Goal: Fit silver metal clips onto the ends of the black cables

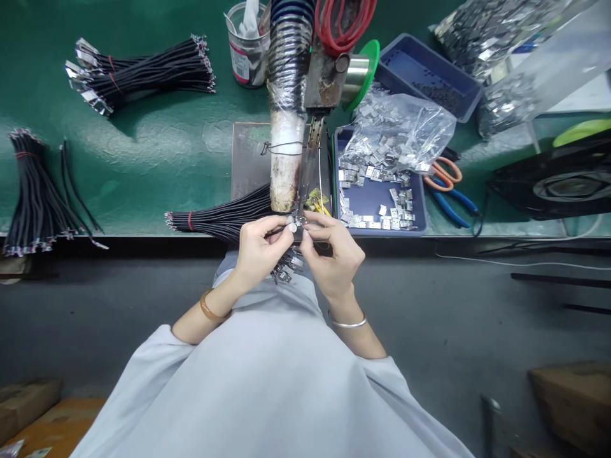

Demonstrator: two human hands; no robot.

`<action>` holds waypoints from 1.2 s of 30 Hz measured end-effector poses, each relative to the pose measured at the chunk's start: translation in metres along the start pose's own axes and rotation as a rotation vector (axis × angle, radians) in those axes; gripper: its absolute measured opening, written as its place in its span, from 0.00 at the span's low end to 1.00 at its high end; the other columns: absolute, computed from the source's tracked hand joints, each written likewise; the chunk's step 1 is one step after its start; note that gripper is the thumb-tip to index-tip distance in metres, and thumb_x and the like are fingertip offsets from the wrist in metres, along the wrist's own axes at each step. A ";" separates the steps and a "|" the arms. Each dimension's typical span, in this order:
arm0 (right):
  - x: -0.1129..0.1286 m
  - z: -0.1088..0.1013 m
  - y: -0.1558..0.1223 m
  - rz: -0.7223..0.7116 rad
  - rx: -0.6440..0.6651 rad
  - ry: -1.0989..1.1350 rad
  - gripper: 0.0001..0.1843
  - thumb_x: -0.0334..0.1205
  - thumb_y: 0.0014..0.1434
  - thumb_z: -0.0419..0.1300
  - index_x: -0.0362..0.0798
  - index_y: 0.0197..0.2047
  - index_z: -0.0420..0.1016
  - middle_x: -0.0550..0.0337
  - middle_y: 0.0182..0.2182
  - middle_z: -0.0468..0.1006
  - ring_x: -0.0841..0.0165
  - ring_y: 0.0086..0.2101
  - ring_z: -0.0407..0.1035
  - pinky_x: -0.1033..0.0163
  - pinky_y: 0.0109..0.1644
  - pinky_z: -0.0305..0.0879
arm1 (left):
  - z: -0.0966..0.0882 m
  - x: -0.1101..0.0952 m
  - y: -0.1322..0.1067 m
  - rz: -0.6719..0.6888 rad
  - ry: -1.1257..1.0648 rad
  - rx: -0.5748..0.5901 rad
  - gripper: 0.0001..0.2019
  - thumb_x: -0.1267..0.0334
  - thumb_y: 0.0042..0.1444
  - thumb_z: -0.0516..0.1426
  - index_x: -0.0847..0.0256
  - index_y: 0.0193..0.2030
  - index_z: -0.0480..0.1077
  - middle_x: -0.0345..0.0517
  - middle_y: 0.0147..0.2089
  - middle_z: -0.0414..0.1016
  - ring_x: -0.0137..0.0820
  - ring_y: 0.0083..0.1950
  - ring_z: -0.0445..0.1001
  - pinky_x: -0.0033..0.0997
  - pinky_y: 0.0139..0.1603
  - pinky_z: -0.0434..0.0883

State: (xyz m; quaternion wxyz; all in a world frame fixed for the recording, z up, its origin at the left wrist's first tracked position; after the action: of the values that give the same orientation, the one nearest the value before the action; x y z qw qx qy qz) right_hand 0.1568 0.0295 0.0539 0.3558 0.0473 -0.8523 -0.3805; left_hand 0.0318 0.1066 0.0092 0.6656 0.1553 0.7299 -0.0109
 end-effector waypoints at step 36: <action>-0.031 0.007 -0.001 0.343 0.112 0.177 0.08 0.38 0.69 0.58 0.52 0.37 0.64 0.73 0.22 0.73 0.76 0.17 0.68 0.72 0.19 0.62 | 0.008 -0.028 -0.003 0.226 0.183 0.179 0.09 0.71 0.56 0.57 0.63 0.31 0.79 0.42 0.26 0.76 0.23 0.25 0.67 0.21 0.26 0.63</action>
State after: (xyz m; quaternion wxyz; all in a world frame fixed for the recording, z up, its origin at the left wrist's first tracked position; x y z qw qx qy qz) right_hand 0.1753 0.0440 0.0322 0.4859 -0.0456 -0.8331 -0.2603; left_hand 0.0409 0.0960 0.0355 0.5767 0.2954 0.7615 0.0130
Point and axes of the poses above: each hand's wrist, its own y-axis towards the middle knuckle, its own z-axis out of the palm, x = y × z, the point moved 10 cm from there along y, towards the middle knuckle
